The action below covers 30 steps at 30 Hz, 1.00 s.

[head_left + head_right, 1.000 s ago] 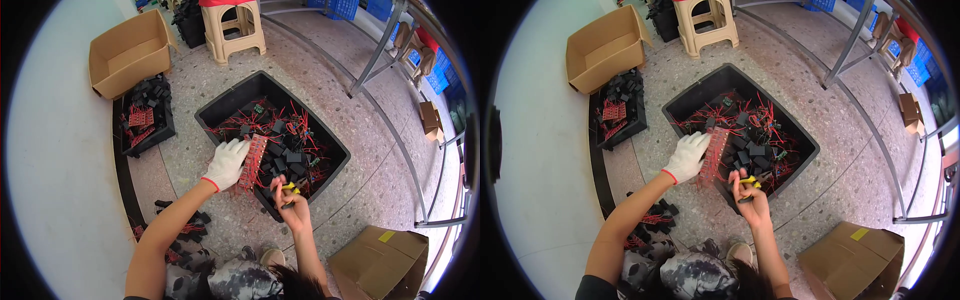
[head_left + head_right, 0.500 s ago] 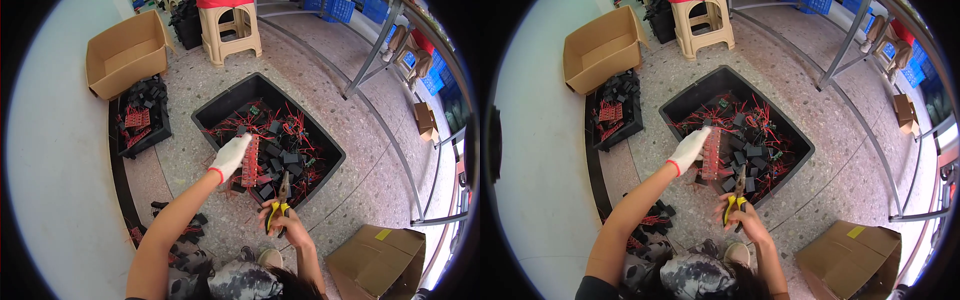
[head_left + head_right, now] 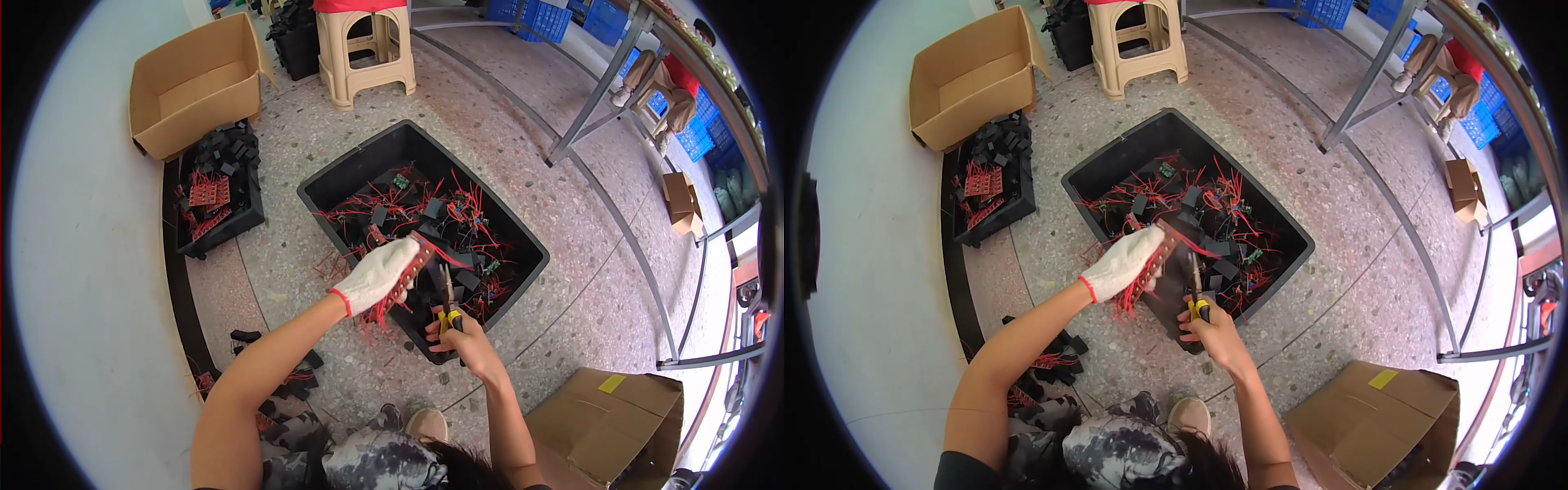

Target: Trimming or crimping electrical wire bundles using a pair of pliers.

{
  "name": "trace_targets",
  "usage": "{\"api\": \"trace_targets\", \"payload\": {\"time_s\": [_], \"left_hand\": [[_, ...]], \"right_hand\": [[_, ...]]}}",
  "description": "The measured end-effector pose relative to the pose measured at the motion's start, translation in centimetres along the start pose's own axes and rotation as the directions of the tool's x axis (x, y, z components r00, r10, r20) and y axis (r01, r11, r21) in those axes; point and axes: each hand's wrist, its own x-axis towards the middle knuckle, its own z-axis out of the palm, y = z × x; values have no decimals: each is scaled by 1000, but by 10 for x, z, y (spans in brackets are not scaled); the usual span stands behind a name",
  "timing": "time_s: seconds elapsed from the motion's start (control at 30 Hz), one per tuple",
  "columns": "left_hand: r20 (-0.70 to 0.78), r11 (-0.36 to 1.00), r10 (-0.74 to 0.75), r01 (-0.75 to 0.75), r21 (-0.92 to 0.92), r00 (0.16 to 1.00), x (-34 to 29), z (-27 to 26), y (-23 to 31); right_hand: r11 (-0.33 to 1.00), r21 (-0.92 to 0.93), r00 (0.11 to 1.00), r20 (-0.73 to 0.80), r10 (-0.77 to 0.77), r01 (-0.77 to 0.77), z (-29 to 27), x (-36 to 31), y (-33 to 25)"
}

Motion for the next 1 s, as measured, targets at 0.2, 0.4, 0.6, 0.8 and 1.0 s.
{"api": "trace_targets", "payload": {"time_s": [0.2,0.4,0.6,0.8,1.0], "left_hand": [[26,978,92,-95,184,995,-5,10,5],[-35,981,-61,67,182,997,-15,17,30],[16,943,-82,73,324,996,-22,20,26],[2,952,-82,78,297,997,-18,17,14],[-24,976,-29,34,216,999,-5,13,3]], "right_hand": [[999,-30,999,41,-32,34,5,-9,-22],[996,-87,1000,11,-27,28,0,-21,-30],[995,-103,999,35,4,0,-2,-16,-30],[933,257,877,468,107,-251,-29,-4,-25],[977,158,970,220,105,-142,-7,-9,-14]]}}
